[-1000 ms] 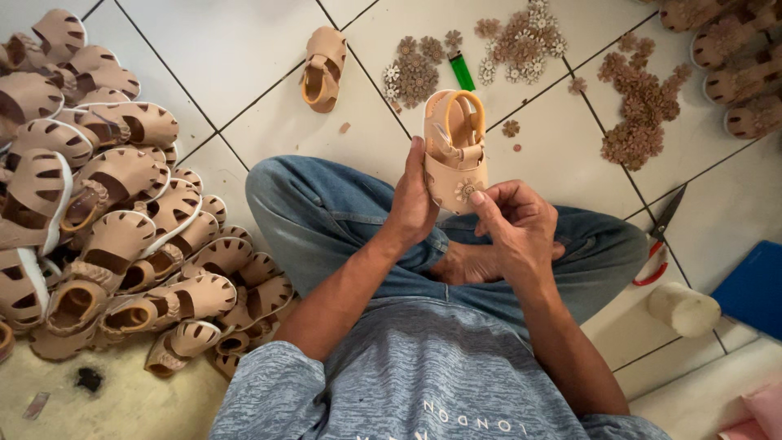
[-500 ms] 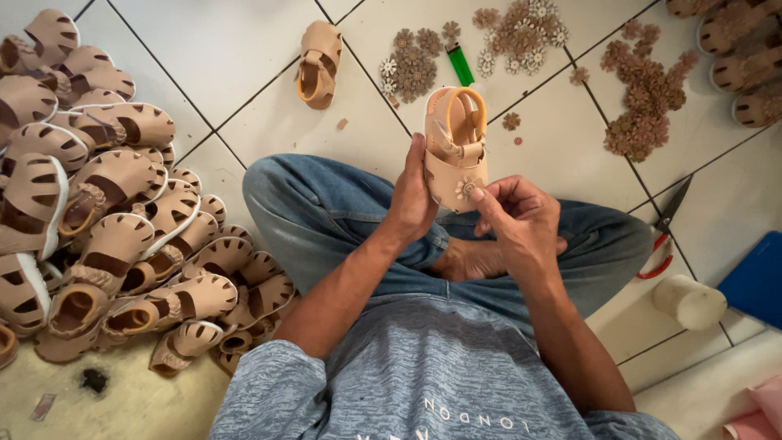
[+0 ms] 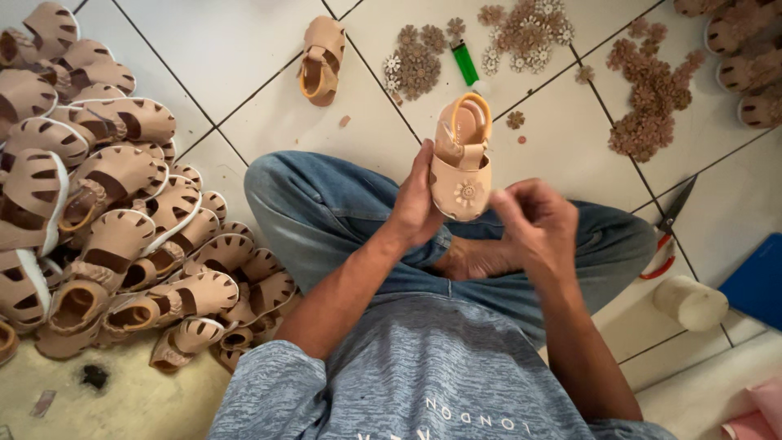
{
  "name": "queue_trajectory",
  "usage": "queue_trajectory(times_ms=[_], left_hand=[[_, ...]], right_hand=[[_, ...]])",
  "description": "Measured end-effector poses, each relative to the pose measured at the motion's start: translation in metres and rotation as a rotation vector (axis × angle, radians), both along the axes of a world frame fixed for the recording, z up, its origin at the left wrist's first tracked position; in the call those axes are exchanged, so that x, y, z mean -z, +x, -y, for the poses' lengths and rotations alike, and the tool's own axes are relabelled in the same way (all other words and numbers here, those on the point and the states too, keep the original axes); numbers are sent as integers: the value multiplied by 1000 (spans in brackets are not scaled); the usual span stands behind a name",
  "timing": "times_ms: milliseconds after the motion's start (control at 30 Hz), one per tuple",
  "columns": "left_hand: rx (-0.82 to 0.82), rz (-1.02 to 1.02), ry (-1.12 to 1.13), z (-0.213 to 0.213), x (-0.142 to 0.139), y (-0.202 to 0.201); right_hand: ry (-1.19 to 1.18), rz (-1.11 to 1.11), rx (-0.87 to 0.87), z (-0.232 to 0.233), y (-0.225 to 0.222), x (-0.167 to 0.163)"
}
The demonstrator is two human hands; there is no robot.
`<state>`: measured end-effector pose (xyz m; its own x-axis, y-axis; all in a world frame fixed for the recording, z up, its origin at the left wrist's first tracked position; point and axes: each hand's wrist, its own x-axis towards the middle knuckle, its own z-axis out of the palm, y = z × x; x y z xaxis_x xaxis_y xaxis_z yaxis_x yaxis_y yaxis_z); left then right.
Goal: The person sits on the floor and decorates children's sandals, squeezing glue from a small bottle onto the shoe upper and pressing a decorative flower appliqué onto the glued spot, working on one sandal at a time and setting finished sandals aside.
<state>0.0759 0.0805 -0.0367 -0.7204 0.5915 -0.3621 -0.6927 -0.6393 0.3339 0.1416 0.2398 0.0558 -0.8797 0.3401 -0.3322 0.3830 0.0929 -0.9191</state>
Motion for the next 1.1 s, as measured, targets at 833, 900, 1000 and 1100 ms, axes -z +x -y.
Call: queue_trajectory(times_ms=[833, 900, 1000, 1100], left_hand=[[232, -111, -248, 2, -35, 2], [292, -81, -214, 3, -38, 3], [382, -87, -144, 5, -44, 4], [436, -34, -230, 6, -49, 5]], right_hand=[[-125, 55, -612, -24, -12, -11], [-90, 12, -613, -22, -6, -8], [-87, -22, -608, -24, 2, -9], [-106, -84, -600, -27, 5, -12]])
